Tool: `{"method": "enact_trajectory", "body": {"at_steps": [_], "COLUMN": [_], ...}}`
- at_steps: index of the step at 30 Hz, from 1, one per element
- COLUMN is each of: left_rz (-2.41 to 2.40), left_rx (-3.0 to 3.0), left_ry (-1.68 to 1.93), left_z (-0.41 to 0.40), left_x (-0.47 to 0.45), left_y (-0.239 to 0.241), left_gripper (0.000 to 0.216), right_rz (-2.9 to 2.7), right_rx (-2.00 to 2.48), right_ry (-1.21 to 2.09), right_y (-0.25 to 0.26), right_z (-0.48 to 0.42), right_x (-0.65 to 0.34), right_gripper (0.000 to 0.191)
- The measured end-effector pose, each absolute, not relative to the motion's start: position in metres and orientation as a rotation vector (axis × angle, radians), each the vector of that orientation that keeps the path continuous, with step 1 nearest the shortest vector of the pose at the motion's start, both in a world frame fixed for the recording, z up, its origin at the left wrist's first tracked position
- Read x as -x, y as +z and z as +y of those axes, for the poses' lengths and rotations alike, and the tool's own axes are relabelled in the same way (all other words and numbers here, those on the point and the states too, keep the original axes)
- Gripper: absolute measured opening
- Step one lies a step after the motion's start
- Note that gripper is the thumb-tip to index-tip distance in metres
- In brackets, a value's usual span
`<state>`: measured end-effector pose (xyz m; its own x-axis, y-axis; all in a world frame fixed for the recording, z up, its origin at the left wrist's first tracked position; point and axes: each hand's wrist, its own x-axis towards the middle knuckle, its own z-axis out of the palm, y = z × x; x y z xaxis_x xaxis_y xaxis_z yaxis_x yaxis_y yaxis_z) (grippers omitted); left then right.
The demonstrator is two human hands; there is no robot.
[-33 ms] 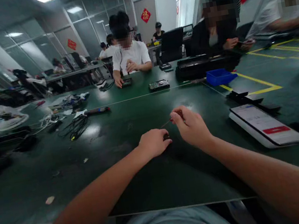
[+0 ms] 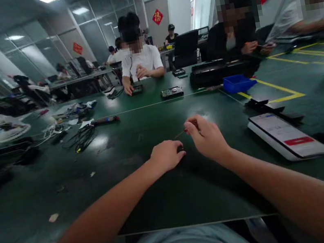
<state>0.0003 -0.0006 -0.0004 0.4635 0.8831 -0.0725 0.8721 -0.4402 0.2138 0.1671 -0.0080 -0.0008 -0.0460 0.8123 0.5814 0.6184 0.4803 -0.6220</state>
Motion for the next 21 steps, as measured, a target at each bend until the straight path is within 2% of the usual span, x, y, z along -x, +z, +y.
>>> {"method": "enact_trajectory", "body": {"at_steps": [8, 16, 21], "left_rz": [1.361, 1.009, 0.991], "left_rx": [-2.372, -1.250, -0.832], "left_ry": [0.275, 0.780, 1.154], "left_z": [-0.005, 0.002, 0.016], "left_x": [0.010, 0.058, 0.119], "left_y": [0.004, 0.024, 0.033], "left_gripper": [0.028, 0.027, 0.026], "right_rz": [-1.770, -1.782, -1.790], "right_rx": [1.199, 1.222, 1.230], "right_ry": [0.299, 0.348, 0.374], "right_y": [0.003, 0.004, 0.005], "right_z": [-0.010, -0.010, -0.011], "right_x": [-0.167, -0.168, -0.168], "right_gripper": [0.021, 0.024, 0.025]}}
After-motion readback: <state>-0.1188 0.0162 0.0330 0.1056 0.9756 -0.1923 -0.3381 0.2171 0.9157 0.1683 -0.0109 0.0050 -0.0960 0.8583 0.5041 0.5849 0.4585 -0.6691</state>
